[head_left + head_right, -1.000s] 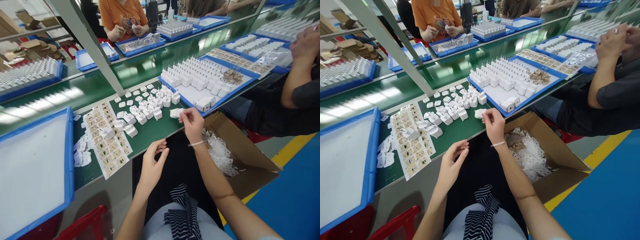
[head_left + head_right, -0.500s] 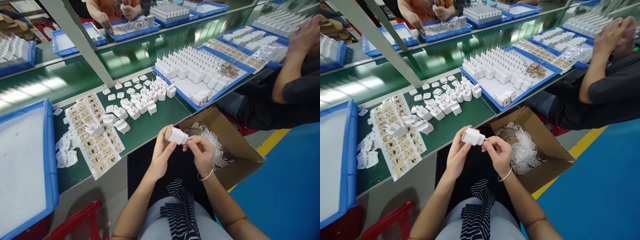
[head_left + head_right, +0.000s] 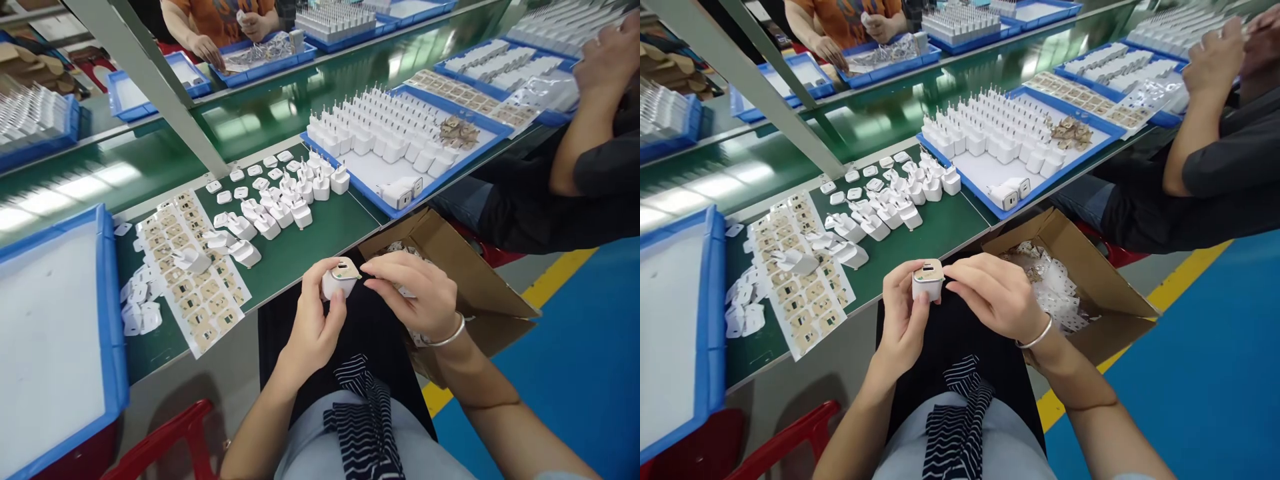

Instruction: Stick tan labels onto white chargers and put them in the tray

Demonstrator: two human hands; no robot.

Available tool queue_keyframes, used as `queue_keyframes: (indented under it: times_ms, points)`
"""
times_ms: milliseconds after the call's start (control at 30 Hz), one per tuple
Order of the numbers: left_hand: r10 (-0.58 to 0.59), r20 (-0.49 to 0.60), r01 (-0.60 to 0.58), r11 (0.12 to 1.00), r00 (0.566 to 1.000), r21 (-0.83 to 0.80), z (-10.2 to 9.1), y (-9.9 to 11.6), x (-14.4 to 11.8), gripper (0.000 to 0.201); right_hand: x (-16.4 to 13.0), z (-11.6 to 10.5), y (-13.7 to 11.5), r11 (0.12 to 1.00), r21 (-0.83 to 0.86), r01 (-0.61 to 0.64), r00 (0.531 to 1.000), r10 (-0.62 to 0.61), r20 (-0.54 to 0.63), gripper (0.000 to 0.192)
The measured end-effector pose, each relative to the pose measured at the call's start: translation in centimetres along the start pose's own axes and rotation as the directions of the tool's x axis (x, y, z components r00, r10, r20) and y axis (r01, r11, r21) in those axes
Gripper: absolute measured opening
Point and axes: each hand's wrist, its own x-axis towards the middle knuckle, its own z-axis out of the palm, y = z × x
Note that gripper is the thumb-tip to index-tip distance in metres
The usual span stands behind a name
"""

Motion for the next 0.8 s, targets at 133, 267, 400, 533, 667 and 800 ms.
queue_keyframes:
  times_ms: [133,267,400,533,667,800]
  points:
    - [0.031,0.019,-0.032,0.998,0.999,0.045,-0.4,1.0,0.4,0.038,0.5,-0.1,-0.3,0.998,-0.034,0.053,0.997,-0.051,0.058,0.016]
    - [0.048,0.009,-0.048,0.992,0.999,0.116,-0.6,1.7,0.8,0.038,0.5,0.0,-0.4,0.996,-0.068,0.061,0.994,-0.054,0.092,0.014]
    - [0.022,0.005,-0.022,0.991,1.0,0.13,-0.6,2.0,0.8,0.038,0.4,0.4,-0.4,0.993,-0.101,0.067,0.995,-0.06,0.077,0.012]
    - [-0.023,0.009,0.022,0.995,1.0,0.097,-0.5,2.1,0.7,0.039,0.3,0.7,-0.2,0.991,-0.11,0.071,0.995,-0.062,0.082,0.011]
    - [-0.112,0.032,0.109,0.99,0.993,0.084,-0.4,2.4,0.7,0.041,0.2,0.9,0.2,0.989,-0.122,0.085,0.994,-0.075,0.085,0.016]
    - [-0.227,0.043,0.226,0.974,0.973,0.017,-0.2,2.4,0.6,0.042,0.3,1.0,0.5,0.996,-0.069,0.059,0.993,-0.051,0.107,0.018]
